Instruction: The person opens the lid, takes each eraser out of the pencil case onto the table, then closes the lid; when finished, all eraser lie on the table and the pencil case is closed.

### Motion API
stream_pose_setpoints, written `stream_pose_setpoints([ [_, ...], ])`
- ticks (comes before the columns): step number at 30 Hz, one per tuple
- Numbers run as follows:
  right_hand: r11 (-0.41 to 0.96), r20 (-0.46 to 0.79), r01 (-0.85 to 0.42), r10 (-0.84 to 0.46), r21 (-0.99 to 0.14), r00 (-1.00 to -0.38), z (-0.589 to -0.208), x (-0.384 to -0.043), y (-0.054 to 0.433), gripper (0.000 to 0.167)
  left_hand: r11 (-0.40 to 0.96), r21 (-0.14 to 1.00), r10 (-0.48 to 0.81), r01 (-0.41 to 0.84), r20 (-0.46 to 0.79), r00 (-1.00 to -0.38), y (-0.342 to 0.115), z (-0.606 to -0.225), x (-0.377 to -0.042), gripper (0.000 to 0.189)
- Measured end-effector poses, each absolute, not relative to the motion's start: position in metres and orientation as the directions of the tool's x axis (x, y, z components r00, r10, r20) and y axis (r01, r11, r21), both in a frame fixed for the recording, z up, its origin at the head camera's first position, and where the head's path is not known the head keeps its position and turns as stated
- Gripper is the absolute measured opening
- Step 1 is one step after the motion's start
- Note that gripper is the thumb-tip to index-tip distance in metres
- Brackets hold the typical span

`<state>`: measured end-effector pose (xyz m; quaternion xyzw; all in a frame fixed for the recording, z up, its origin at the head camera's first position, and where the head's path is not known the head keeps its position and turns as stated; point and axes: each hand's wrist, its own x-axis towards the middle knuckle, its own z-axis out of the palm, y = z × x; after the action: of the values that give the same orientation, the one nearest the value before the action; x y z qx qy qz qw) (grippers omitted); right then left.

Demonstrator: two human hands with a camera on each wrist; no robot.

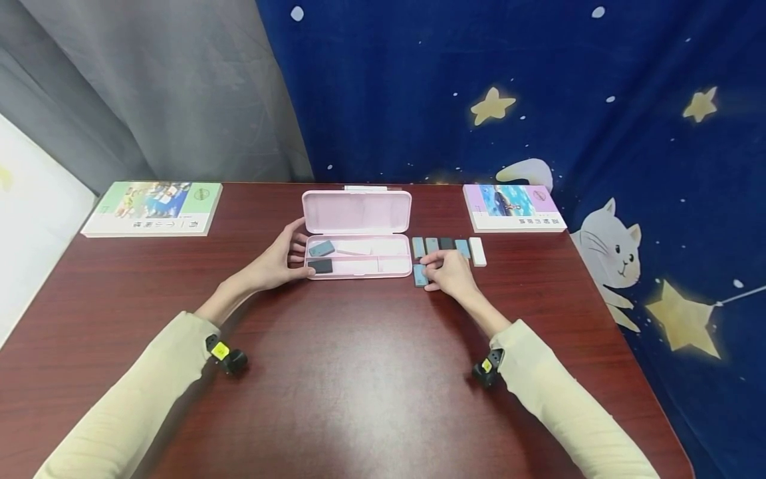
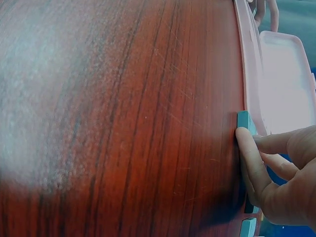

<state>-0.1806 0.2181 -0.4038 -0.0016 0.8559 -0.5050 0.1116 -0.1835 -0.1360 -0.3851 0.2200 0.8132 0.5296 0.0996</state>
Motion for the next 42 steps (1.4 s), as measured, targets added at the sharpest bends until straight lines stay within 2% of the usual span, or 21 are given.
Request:
stream_pose_setpoints([
  [16, 0.500, -0.206, 0.105, -0.152, -0.860, -0.967, -0.400, -0.182, 0.219, 0.024, 0.346, 0.903, 0.468, 0.256, 0.071, -0.881, -0.139, -0.386, -0.185, 0.100],
  [27, 0.500, -0.173, 0.068, -0.168, -0.864, -0.970, -0.395, -0.184, 0.215, 0.023, 0.339, 0.904, 0.466, 0.259, 0.077, -0.881, -0.139, -0.386, -0.184, 0.100],
  [39, 0.559, -0.067, -0.078, -0.234, -0.825, -0.970, -0.381, -0.194, 0.185, 0.022, 0.341, 0.899, 0.470, 0.276, 0.091, -0.878, -0.138, -0.392, -0.187, 0.101],
  [42, 0.639, -0.003, -0.163, -0.251, -0.752, -0.968, -0.381, -0.198, 0.173, 0.020, 0.339, 0.897, 0.465, 0.286, 0.104, -0.879, -0.140, -0.406, -0.194, 0.103],
])
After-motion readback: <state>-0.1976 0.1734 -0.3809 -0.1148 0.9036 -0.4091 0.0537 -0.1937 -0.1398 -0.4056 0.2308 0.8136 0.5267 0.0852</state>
